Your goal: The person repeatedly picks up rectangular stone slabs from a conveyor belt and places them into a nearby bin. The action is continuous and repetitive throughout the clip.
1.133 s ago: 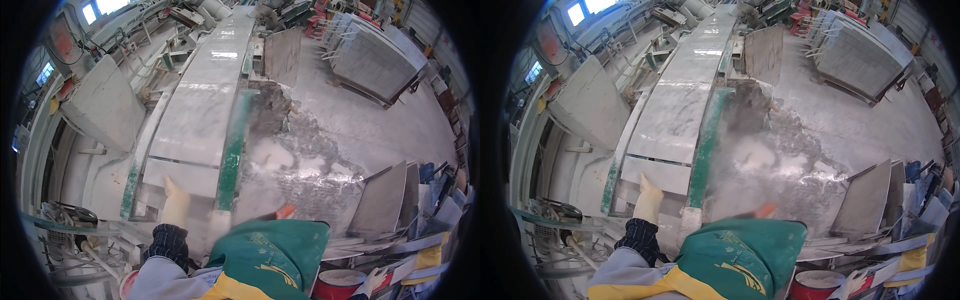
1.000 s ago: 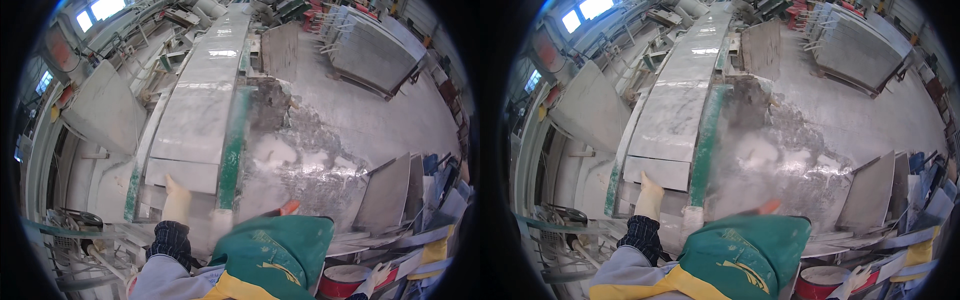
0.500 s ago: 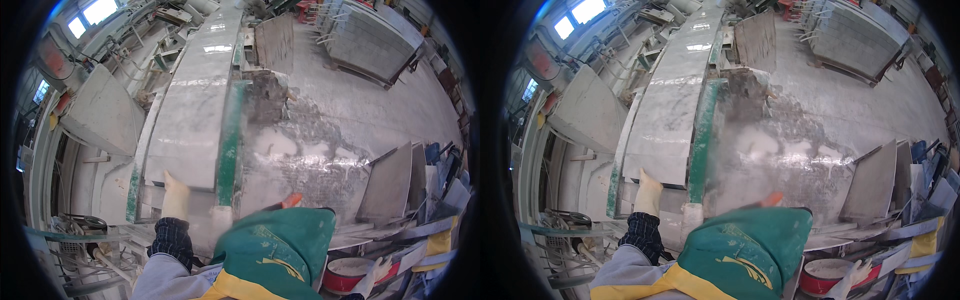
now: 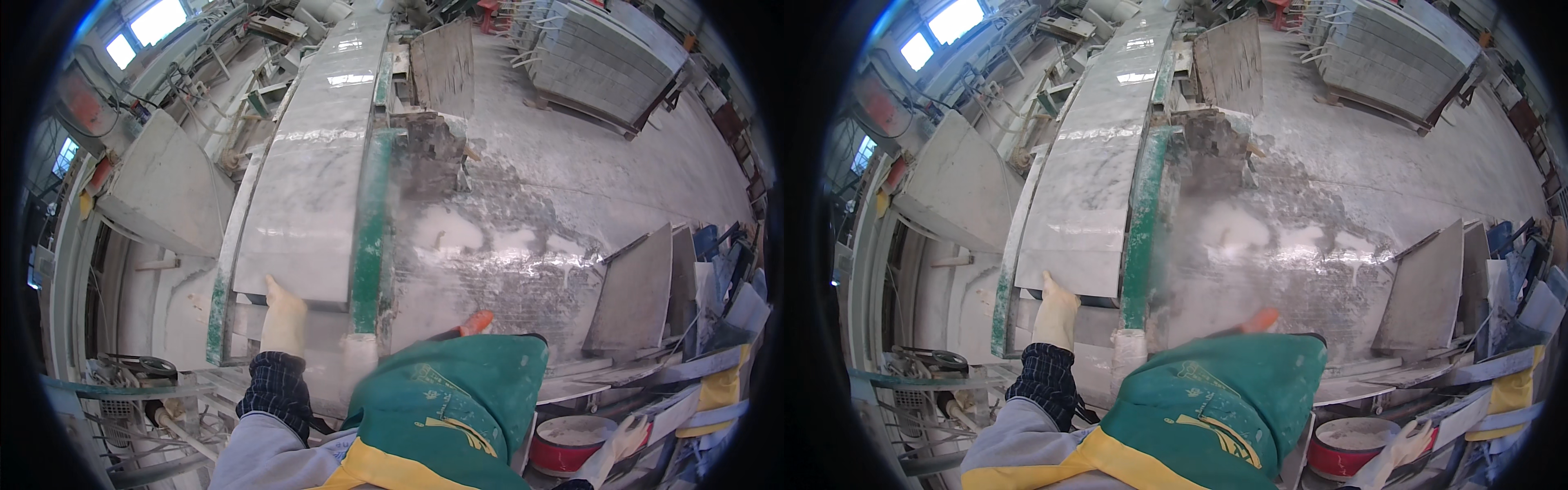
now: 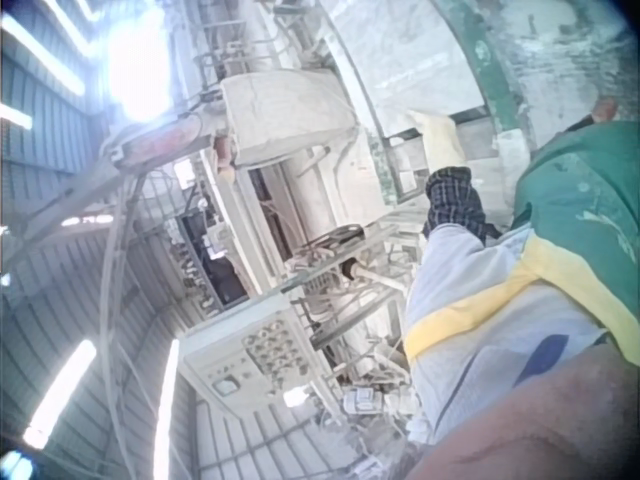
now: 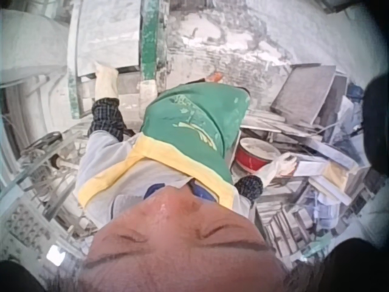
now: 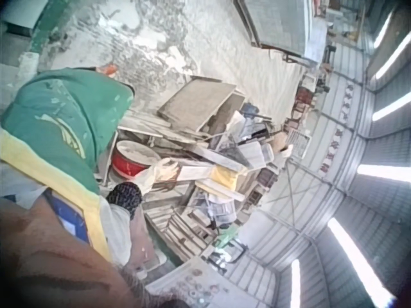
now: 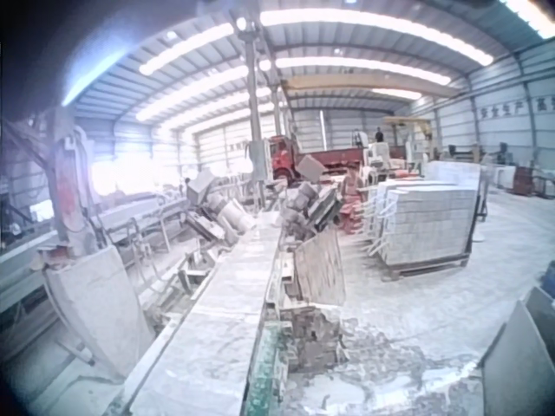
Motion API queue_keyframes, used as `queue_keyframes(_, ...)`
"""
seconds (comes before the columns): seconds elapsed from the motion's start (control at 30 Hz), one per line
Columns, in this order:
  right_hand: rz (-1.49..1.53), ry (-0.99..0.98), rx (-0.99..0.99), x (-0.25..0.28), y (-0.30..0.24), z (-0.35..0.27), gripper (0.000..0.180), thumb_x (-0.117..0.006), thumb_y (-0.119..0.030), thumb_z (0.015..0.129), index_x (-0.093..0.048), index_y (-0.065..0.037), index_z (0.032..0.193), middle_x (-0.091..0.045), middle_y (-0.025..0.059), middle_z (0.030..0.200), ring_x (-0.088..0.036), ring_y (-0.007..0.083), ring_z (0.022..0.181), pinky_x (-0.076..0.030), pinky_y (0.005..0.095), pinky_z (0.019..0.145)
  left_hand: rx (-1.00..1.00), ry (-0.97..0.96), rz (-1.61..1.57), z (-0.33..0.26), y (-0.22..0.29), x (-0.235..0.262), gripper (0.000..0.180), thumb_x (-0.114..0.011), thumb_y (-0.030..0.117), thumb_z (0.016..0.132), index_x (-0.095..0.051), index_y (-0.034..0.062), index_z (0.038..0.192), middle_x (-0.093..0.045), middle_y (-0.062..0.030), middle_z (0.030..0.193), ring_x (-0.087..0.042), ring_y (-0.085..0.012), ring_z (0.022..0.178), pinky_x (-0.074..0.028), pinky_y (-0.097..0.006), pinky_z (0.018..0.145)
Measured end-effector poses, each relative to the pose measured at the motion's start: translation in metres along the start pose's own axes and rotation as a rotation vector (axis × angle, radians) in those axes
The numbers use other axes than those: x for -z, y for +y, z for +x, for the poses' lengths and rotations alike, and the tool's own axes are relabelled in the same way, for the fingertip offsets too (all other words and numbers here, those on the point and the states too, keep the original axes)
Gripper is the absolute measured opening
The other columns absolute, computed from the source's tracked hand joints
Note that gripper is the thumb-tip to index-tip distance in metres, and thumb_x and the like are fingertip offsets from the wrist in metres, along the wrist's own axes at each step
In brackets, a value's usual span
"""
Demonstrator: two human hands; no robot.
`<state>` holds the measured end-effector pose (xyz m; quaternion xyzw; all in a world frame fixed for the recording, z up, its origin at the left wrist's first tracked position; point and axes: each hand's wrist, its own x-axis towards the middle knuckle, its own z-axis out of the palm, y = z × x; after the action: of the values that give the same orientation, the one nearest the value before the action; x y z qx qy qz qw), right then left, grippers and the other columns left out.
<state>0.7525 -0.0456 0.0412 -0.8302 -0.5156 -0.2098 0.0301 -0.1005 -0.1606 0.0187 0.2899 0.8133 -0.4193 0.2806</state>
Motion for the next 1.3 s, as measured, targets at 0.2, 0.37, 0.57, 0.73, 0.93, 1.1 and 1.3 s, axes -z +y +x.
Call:
queue_keyframes(0.2,-0.038,-0.023,-0.109,-0.012,0.045,0.045,0.056,-0.05,-0.043,0.097,-0.054,-0.002,0.135,-0.052,0.0248,0.137,-0.048,0.0401,0.127,-0.037,0.0439,0.108,-0.082,-0.02,0.186,-0.005,0.002,0.009,0.054,-0.03,0.042,0.102,-0.035,0.0205,0.151,-0.038,-0.0016,0.155,-0.024,-0.0249,0.148,0.001,-0.059,0.118)
queue_keyframes(0.37,-0.147,-0.071,-0.12,-0.053,0.057,0.044,0.059,-0.04,-0.046,0.101,-0.052,-0.001,0.136,-0.051,0.0258,0.136,-0.048,0.0415,0.126,-0.036,0.0455,0.108,-0.094,0.012,0.228,-0.001,0.0,0.007,0.054,-0.028,0.044,0.102,-0.039,0.0215,0.15,-0.039,-0.0025,0.154,-0.025,-0.0269,0.147,0.002,-0.057,0.118)
queue_keyframes(0.57,-0.071,-0.002,-0.137,-0.062,0.055,0.029,0.055,-0.037,-0.041,0.102,-0.05,-0.001,0.137,-0.051,0.0267,0.136,-0.048,0.0424,0.125,-0.036,0.0464,0.107,-0.104,-0.065,0.24,0.04,-0.005,-0.006,0.054,-0.039,0.047,0.099,-0.043,0.0222,0.146,-0.051,-0.0047,0.144,-0.045,-0.0303,0.135,-0.025,-0.05,0.117)
queue_keyframes(0.73,0.01,0.029,-0.116,-0.048,0.044,0.02,0.052,-0.039,-0.037,0.102,-0.052,0.0,0.135,-0.049,0.0289,0.137,-0.047,0.0429,0.127,-0.037,0.0454,0.107,0.09,0.28,-0.925,0.083,-0.018,-0.055,0.053,-0.055,0.027,0.095,-0.038,0.0169,0.145,-0.054,-0.0108,0.135,-0.055,-0.0302,0.12,-0.043,-0.047,0.103)
queue_keyframes(0.93,0.073,-0.04,-0.178,-0.026,0.024,0.006,0.052,-0.04,-0.036,0.101,-0.051,0.001,0.136,-0.046,0.0301,0.139,-0.045,0.0435,0.129,-0.035,0.0452,0.109,-0.178,0.255,-2.62,0.043,-0.027,-0.066,0.07,-0.065,0.007,0.091,-0.024,0.0104,0.148,-0.056,-0.0165,0.126,-0.062,-0.0316,0.109,-0.055,-0.042,0.093)
queue_keyframes(1.1,0.12,-0.007,-0.183,-0.021,0.017,0.0,0.052,-0.042,-0.037,0.101,-0.051,0.001,0.136,-0.047,0.0302,0.139,-0.044,0.0434,0.129,-0.034,0.0463,0.11,0.035,0.586,-2.538,-0.015,0.008,-0.042,0.082,-0.064,-0.002,0.088,-0.014,0.0101,0.151,-0.061,-0.0177,0.115,-0.065,-0.0304,0.095,-0.056,-0.039,0.083)
queue_keyframes(1.3,0.135,0.008,-0.15,-0.021,0.034,0.007,0.051,-0.042,-0.038,0.101,-0.052,-0.003,0.137,-0.051,0.0237,0.139,-0.045,0.0414,0.13,-0.036,0.0473,0.108,0.076,0.754,-1.373,-0.035,-0.002,-0.035,0.096,-0.071,-0.003,0.07,-0.023,0.0079,0.152,-0.063,-0.0195,0.108,-0.065,-0.0273,0.086,-0.053,-0.035,0.076)
